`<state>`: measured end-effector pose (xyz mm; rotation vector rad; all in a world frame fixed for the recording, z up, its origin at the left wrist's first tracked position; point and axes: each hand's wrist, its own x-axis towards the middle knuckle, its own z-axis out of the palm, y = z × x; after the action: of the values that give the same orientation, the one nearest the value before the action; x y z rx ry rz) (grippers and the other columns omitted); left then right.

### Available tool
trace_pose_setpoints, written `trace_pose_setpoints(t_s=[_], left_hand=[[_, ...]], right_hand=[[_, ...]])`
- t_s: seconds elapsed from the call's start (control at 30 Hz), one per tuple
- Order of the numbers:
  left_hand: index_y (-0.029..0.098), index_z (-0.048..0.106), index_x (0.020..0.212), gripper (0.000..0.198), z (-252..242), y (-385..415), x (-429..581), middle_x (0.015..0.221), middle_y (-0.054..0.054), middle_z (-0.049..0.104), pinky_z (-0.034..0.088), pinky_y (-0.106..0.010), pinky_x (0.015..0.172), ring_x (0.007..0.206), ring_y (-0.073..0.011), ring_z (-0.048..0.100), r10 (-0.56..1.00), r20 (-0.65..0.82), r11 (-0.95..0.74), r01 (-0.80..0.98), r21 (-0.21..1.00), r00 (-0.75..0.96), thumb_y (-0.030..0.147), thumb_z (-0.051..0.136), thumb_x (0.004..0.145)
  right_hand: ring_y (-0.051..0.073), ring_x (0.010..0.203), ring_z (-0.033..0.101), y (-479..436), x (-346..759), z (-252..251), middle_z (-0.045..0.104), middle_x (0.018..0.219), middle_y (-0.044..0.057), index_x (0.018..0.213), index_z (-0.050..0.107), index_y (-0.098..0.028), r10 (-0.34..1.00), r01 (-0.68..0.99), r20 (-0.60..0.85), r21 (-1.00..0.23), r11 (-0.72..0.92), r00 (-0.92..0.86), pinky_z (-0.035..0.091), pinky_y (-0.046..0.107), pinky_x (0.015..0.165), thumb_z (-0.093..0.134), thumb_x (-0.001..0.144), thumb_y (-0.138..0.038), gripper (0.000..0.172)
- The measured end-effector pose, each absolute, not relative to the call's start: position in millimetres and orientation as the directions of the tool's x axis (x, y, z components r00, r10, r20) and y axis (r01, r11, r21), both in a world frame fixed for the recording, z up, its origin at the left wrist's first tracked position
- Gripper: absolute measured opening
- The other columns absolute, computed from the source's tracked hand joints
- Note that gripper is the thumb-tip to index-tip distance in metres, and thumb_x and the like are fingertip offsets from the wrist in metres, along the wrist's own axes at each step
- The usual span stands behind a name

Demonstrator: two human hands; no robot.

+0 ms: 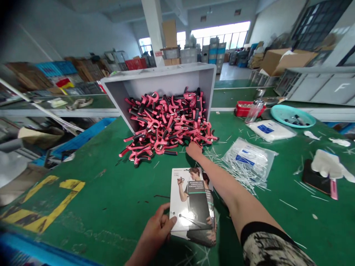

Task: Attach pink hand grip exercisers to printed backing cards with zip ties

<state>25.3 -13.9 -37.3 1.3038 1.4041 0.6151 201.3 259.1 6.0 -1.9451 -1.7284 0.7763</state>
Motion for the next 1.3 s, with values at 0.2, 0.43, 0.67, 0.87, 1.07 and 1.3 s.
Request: trace_pose_setpoints(t_s=[0.2,0.43,0.67,0.87,1.07,1.3], left_hand=[[0.016,0.053,0.126,0.048,-20,8,-9,0.060,0.003,0.060,0.040,-0.024,0.050,0.049,-0.0135,0.052,0.960,-0.261,0.202,0.399,0.894,0.098,0.049,0.045,0.093],[0.026,0.034,0.145,0.068,17,56,19,0.141,-0.011,0.048,0.047,-0.036,0.097,0.113,-0.0205,0.057,0.953,0.246,-0.294,0.357,0.887,0.174,0.032,0.066,0.085],[0.023,0.066,0.111,0.021,5,66,20,0.107,-0.005,0.068,0.046,-0.033,0.093,0.102,-0.0185,0.060,0.866,0.326,-0.470,0.394,0.790,0.379,0.029,0.054,0.094],[0.025,0.068,0.109,0.021,-2,57,13,0.103,-0.003,0.071,0.042,-0.035,0.093,0.099,-0.0195,0.058,0.808,0.228,-0.518,0.469,0.716,0.544,0.032,0.055,0.094],[0.024,0.066,0.114,0.025,5,83,35,0.114,-0.005,0.066,0.038,-0.037,0.098,0.108,-0.0199,0.054,0.863,0.291,-0.490,0.541,0.683,0.413,0.023,0.049,0.095],[0.024,0.071,0.085,0.010,-9,79,64,0.091,0.000,0.072,0.040,-0.036,0.094,0.095,-0.0193,0.059,0.865,0.241,-0.451,0.471,0.758,0.440,0.021,0.062,0.087]], right_hand=[[0.012,0.060,0.056,193,270,41,0.061,0.077,0.002,0.108,0.059,-0.014,0.983,0.584,-0.180,-0.802,-0.127,-0.032,0.050,0.026,0.056,0.037,0.102,-0.037,0.032],[0.006,0.039,0.012,37,269,46,0.033,0.051,-0.009,0.095,0.052,-0.020,0.900,-0.421,-0.192,-0.832,-0.361,-0.392,0.018,0.019,0.038,0.034,0.099,-0.050,0.035],[0.007,0.032,0.023,3,258,14,0.052,0.052,-0.004,0.095,0.053,-0.020,0.796,-0.151,-0.390,-0.850,-0.505,-0.463,0.018,0.019,0.034,0.026,0.097,-0.059,0.047],[0.020,0.058,0.056,1,280,18,0.060,0.063,0.005,0.075,0.058,-0.020,0.989,0.830,-0.147,-0.555,-0.055,-0.033,0.040,0.030,0.057,0.043,0.093,-0.056,0.043],[0.024,0.101,0.056,4,255,13,0.062,0.105,0.007,0.106,0.063,-0.025,0.924,0.737,0.129,-0.568,0.367,-0.361,0.045,0.036,0.088,0.057,0.092,-0.029,0.015],[0.022,0.093,0.056,31,238,-12,0.060,0.091,0.004,0.088,0.068,-0.024,0.948,0.606,0.188,-0.732,0.310,-0.257,0.044,0.036,0.086,0.057,0.093,-0.029,0.013]])
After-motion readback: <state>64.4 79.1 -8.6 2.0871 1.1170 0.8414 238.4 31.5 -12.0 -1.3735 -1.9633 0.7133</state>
